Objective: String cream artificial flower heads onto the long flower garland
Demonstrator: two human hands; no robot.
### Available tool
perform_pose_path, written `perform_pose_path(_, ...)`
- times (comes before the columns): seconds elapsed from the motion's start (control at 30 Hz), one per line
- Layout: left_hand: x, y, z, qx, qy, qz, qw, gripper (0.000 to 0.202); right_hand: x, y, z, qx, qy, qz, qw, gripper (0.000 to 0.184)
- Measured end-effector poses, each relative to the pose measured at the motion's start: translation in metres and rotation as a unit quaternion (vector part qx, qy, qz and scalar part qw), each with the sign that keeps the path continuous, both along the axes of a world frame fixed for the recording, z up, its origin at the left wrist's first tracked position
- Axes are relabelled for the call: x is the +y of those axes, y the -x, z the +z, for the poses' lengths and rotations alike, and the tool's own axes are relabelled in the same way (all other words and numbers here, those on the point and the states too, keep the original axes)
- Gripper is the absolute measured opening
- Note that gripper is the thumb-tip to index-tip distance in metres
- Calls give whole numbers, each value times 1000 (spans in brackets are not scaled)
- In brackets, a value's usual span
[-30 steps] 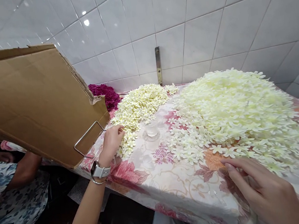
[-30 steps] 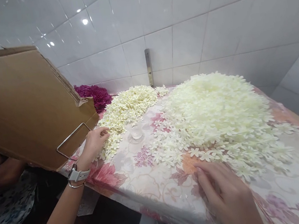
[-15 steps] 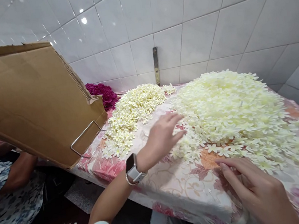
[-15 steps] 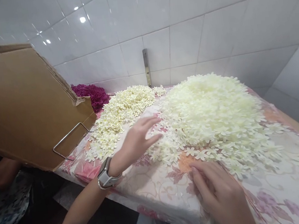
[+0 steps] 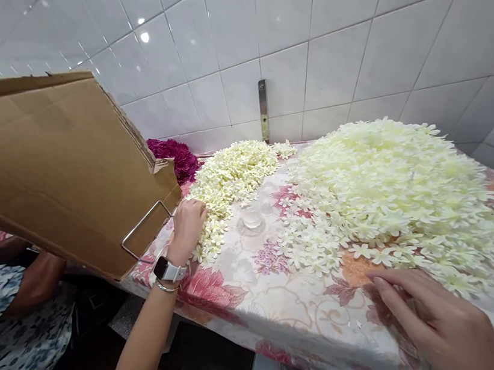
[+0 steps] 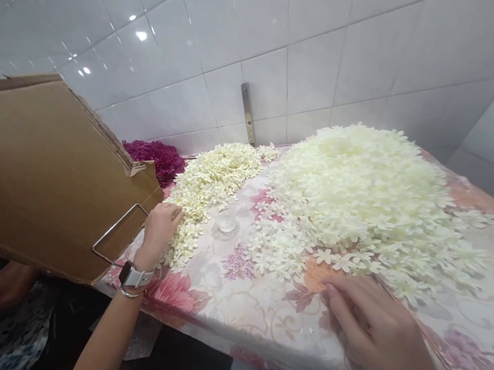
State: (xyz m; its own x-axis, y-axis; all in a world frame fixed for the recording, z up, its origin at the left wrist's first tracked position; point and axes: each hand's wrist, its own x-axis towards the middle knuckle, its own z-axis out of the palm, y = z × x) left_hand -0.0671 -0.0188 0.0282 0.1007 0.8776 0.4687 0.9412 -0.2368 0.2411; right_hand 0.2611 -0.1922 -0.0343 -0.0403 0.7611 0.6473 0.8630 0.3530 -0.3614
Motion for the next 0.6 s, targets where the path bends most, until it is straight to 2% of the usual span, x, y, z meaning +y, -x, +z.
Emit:
perform_pose_path(0.17,-10,4,5,-105,-47,8,993,20,0,2,1,-25,23,-3,999,15)
perform_pose_path(0.27,-30,-1,6,-188,-68,8,980,27,1,5,4,-21,29,-2,999,16)
perform_pose_path(0.33,-49,-8,4,-245,-60,-5,968,29,4,6,10,-37,30,35,998,18)
perform_pose_path(0.37,-59,-12,1,-346,-26,-16,938,28,8,7,15,-53,32,62,996,19)
perform_pose_path(0.43,-77,-21,-5,-501,89,-41,860,30,21,9,34,-86,35,109,990,25)
perform_pose_path(0.53,-95,-34,-15,-637,199,-48,743,31,59,26,78,-112,61,115,985,26)
perform_pose_path(0.6,-100,-43,-22,-695,219,-53,683,31,96,49,110,-137,136,142,971,29)
